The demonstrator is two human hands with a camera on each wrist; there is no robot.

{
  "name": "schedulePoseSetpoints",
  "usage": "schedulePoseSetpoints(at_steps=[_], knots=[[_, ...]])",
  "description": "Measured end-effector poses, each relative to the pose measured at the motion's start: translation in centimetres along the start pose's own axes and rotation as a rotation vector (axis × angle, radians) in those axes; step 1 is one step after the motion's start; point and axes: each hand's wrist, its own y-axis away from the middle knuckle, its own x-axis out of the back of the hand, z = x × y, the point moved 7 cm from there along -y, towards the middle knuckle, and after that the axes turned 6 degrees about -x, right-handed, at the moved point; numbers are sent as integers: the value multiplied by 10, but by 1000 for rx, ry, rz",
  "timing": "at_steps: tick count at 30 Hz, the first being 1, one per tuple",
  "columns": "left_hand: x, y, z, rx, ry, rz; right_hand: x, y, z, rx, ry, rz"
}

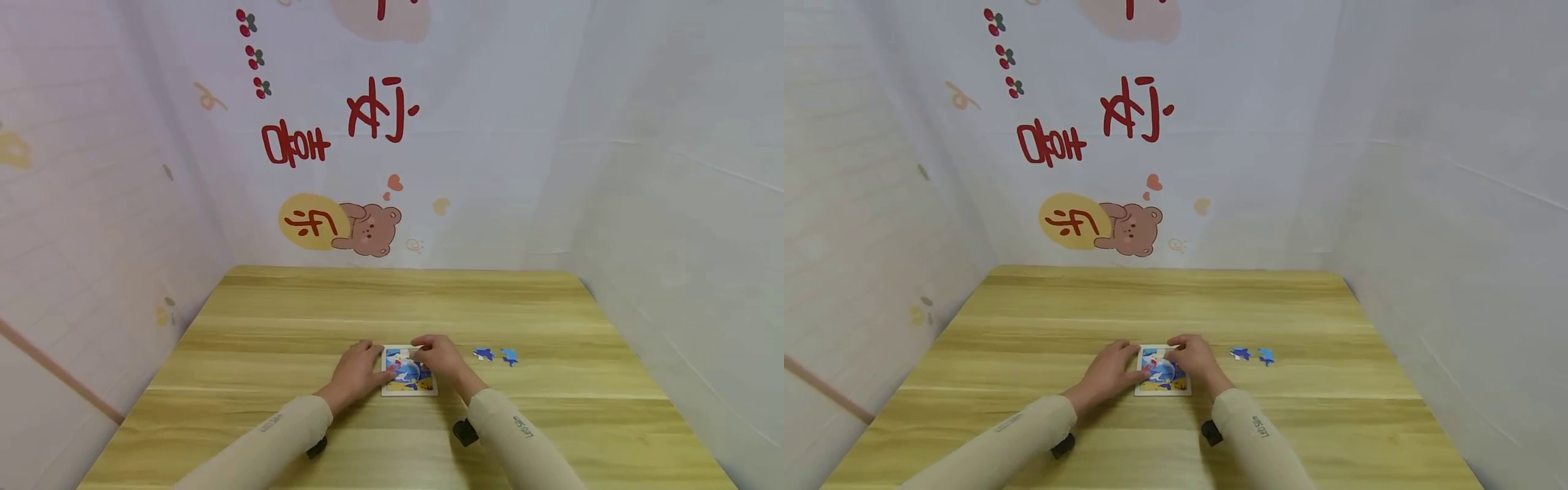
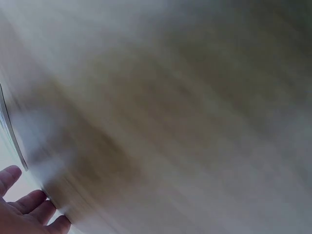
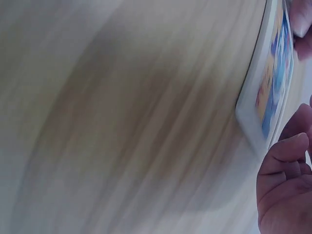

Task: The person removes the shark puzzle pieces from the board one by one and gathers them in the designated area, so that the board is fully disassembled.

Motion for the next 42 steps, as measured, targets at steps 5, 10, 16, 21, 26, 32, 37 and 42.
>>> schedulePoseSetpoints(at_steps=[5,10,16,21,26,32,37,42], knots=[[-5,-1,4,-36,-46,9,-13,-3,0,-23,19,-23],[-6,0,7,-68,-82,15,-17,-3,0,-26,70,-16],[-4,0,9,-58,-69,9,-19,-1,-2,-2,121,-17],[-1,-2,11,-60,-76,-4,-20,1,-4,6,109,-46],[0,-3,10,-54,-74,-15,-20,2,-7,16,113,-71],[-1,-3,7,-49,-72,-14,-22,0,-7,-11,89,-51],[-1,-2,5,-52,-79,-7,-27,-1,-9,-10,97,-76],[0,-1,3,-48,-91,-4,-30,1,-12,-18,95,-131]])
